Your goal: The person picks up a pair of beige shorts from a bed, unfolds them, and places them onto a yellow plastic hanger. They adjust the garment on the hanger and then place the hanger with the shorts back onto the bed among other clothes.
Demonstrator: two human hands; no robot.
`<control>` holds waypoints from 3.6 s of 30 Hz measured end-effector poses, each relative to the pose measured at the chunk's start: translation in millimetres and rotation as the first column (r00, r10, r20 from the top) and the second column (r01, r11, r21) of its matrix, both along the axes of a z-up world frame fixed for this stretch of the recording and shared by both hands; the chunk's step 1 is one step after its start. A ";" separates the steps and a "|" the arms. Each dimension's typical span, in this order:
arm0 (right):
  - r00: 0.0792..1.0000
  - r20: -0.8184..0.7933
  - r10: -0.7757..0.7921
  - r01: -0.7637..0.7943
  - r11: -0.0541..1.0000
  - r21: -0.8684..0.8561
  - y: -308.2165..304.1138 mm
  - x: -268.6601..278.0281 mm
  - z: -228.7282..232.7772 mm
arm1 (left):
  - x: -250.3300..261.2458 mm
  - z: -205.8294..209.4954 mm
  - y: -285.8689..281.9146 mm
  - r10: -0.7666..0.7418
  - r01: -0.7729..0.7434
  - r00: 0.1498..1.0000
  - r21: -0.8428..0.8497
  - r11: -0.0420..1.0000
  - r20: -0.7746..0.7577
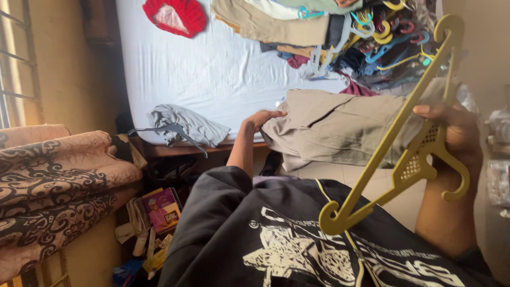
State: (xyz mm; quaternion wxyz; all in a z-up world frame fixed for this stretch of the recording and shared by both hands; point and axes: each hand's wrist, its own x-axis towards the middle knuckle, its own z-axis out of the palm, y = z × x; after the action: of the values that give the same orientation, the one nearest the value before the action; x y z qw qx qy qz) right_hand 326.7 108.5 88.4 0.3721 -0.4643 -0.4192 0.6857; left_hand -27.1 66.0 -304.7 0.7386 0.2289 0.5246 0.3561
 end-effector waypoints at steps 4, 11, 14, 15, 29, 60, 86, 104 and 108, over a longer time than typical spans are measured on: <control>0.985 0.142 0.095 -0.080 0.991 -0.108 5.9 20.2 -24.7 | -13.6 48.1 8.7 0.106 -0.096 0.994 0.197 0.976 -0.040; 0.965 0.159 0.211 -0.172 0.959 -0.227 41.9 45.9 -134.9 | -79.0 149.2 4.5 0.402 0.180 0.709 0.700 0.691 -0.579; 0.993 0.114 0.006 0.027 0.959 -0.283 64.5 44.1 -237.9 | -85.1 206.0 -9.6 0.514 0.311 0.503 0.700 0.643 -0.695; 0.997 0.075 -0.029 0.046 0.973 -0.224 68.8 39.4 -272.2 | -84.2 226.2 -17.0 0.519 0.328 0.428 0.662 0.673 -0.740; 0.932 0.318 -0.172 0.221 0.967 -0.125 77.0 -129.6 -377.4 | -118.7 369.1 -98.5 0.463 0.274 0.172 0.494 0.825 -0.869; 0.106 0.970 0.220 -0.877 -0.439 0.195 73.2 -202.8 -112.2 | -79.5 371.2 -183.1 0.474 0.268 0.404 0.597 0.756 -0.782; 0.259 0.847 -0.464 -0.903 -0.428 0.042 83.2 -121.7 52.9 | -93.7 225.0 -112.5 0.287 0.176 0.684 0.533 0.828 -0.671; 0.363 0.841 -0.401 -0.914 -0.329 0.238 106.2 -87.6 12.8 | -115.3 161.6 -52.4 0.160 0.245 0.381 0.266 0.932 -0.911; 0.311 0.911 -0.271 -0.941 -0.223 0.255 115.8 -80.1 -9.7 | -136.1 154.9 -42.8 0.421 0.191 0.168 0.448 0.873 -0.891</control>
State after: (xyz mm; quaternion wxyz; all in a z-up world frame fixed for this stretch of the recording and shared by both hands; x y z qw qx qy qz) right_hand 246.6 224.3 78.7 0.0298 -0.0932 -0.9939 -0.0501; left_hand -163.2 23.2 -149.8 0.1175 0.5288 0.7867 0.2960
